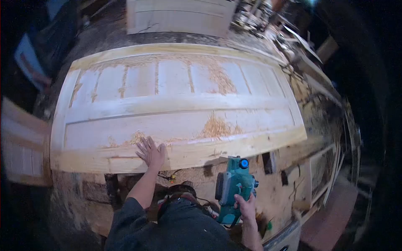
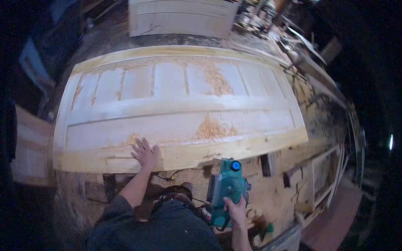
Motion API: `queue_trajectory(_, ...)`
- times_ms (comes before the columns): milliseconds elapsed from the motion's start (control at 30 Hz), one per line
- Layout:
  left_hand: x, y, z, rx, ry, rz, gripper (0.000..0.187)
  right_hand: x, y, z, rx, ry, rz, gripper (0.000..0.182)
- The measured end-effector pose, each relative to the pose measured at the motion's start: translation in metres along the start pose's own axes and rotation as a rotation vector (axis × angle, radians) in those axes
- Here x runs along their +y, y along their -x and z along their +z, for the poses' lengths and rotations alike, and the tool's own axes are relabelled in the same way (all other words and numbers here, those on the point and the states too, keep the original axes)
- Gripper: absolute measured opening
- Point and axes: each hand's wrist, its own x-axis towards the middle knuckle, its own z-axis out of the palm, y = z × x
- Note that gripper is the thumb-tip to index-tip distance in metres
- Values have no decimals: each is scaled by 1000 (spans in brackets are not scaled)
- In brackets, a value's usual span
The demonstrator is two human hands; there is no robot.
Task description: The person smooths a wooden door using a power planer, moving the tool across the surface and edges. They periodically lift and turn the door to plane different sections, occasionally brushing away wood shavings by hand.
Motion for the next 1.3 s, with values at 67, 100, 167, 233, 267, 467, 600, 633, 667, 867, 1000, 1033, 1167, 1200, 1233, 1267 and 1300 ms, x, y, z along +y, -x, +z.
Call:
queue_trajectory(67,25,-5,4,9,40,-104,88,-16,-53,-20,-136,188,-95,33)
queue_trajectory(100,37,-11,11,10,53,-143,89,-26,-77,-28,-204,276,-147,31)
queue_trajectory(167,56,-10,23,31,75,-197,88,-61,-120,-30,-320,366,-78,30)
queue_trajectory(233,70,-11,31,92,90,-238,86,-101,-169,-22,-457,509,-53,30)
queue_trajectory(267,75,-13,32,121,72,-279,85,-120,-192,-16,-527,601,-59,32)
queue_trajectory(467,95,-24,56,464,0,-545,77,-163,-380,-16,-1005,727,-432,46)
queue_trajectory(600,110,-38,50,469,-100,-761,76,-224,-501,-26,-1189,852,-463,47)
queue_trajectory(633,107,-37,54,455,-118,-771,76,-233,-530,-30,-1194,881,-450,46)
queue_trajectory(667,101,-40,62,486,-139,-762,76,-242,-560,-35,-1201,967,-403,49)
queue_trajectory(867,106,-45,58,475,-110,-754,76,-285,-624,-14,-1319,1250,-219,42)
queue_trajectory(1000,101,-45,61,484,-110,-740,75,-264,-613,36,-1406,1265,-426,41)
queue_trajectory(1033,99,-45,63,494,-114,-733,74,-257,-605,53,-1439,1248,-523,41)
queue_trajectory(1167,92,-46,68,518,-99,-714,71,-234,-551,154,-1586,1034,-540,40)
queue_trajectory(1200,93,-46,67,510,-91,-727,70,-231,-537,182,-1593,1120,-620,39)
queue_trajectory(1233,94,-46,65,503,-83,-736,70,-227,-522,210,-1594,1203,-703,39)
queue_trajectory(1267,95,-47,64,496,-73,-743,69,-219,-506,238,-1592,1120,-645,40)
queue_trajectory(1300,95,-46,64,489,-80,-749,68,-209,-489,265,-1585,1035,-586,41)
